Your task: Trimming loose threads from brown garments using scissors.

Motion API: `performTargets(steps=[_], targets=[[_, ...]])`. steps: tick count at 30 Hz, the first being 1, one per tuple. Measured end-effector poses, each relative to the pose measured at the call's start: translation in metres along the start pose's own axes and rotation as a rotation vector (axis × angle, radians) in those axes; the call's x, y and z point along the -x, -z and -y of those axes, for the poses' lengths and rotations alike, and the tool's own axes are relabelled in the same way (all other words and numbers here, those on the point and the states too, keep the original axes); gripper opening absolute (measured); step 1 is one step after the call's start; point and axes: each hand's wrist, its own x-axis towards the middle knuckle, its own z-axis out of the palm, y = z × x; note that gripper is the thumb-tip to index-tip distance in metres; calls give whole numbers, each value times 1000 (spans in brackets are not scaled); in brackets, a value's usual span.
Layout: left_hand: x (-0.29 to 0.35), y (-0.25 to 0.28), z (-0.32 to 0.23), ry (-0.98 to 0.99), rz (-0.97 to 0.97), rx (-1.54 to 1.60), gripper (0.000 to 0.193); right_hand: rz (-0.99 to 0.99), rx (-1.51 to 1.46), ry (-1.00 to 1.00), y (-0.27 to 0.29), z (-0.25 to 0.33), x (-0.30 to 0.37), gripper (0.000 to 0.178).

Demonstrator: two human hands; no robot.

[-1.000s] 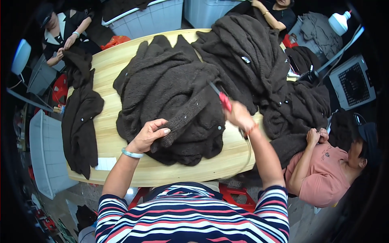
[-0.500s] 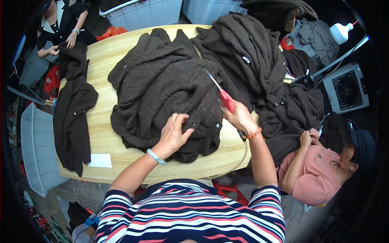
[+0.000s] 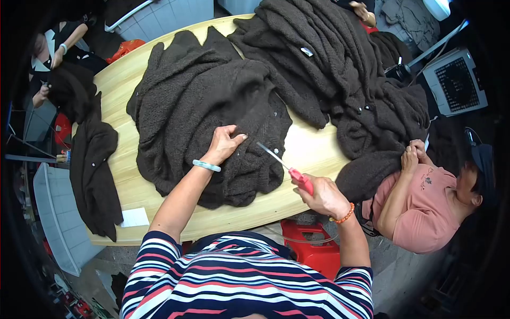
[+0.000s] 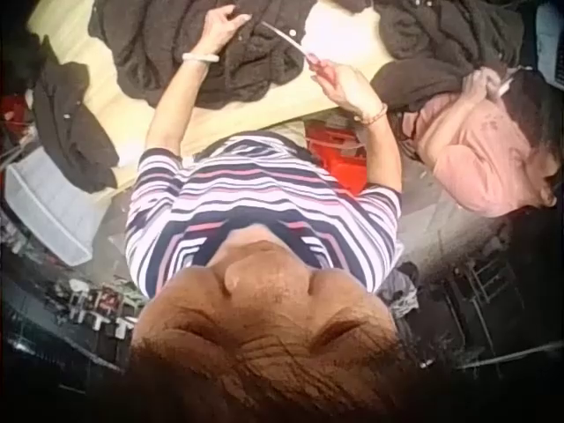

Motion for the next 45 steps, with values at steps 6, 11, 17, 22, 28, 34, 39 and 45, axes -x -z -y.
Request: performTargets(steps=[6, 11, 17, 22, 28, 34, 39, 45], targets=[[9, -2, 4, -32, -136, 13, 19, 11, 165, -37, 6, 18, -6, 24], [5, 0, 17, -24, -103, 52, 19, 58, 197, 14, -4, 27, -10, 25], [13, 2, 22, -51, -107, 114, 14, 126, 214, 50, -20, 40, 1, 24], [26, 6, 22, -22, -77, 209, 17, 112, 175, 99, -26, 41, 8, 22], [83, 9, -16, -176, -163, -384, 38, -74, 181, 43, -32, 28, 12, 17], [95, -2, -11, -311, -288, -517, 39, -80, 165, 37, -36, 32, 9, 16], [76, -8, -2, -325, -297, -470, 29, -180, 225, -2, -33, 37, 2, 16], [66, 0, 13, -254, -244, -412, 21, -218, 289, -25, -25, 34, -15, 17]])
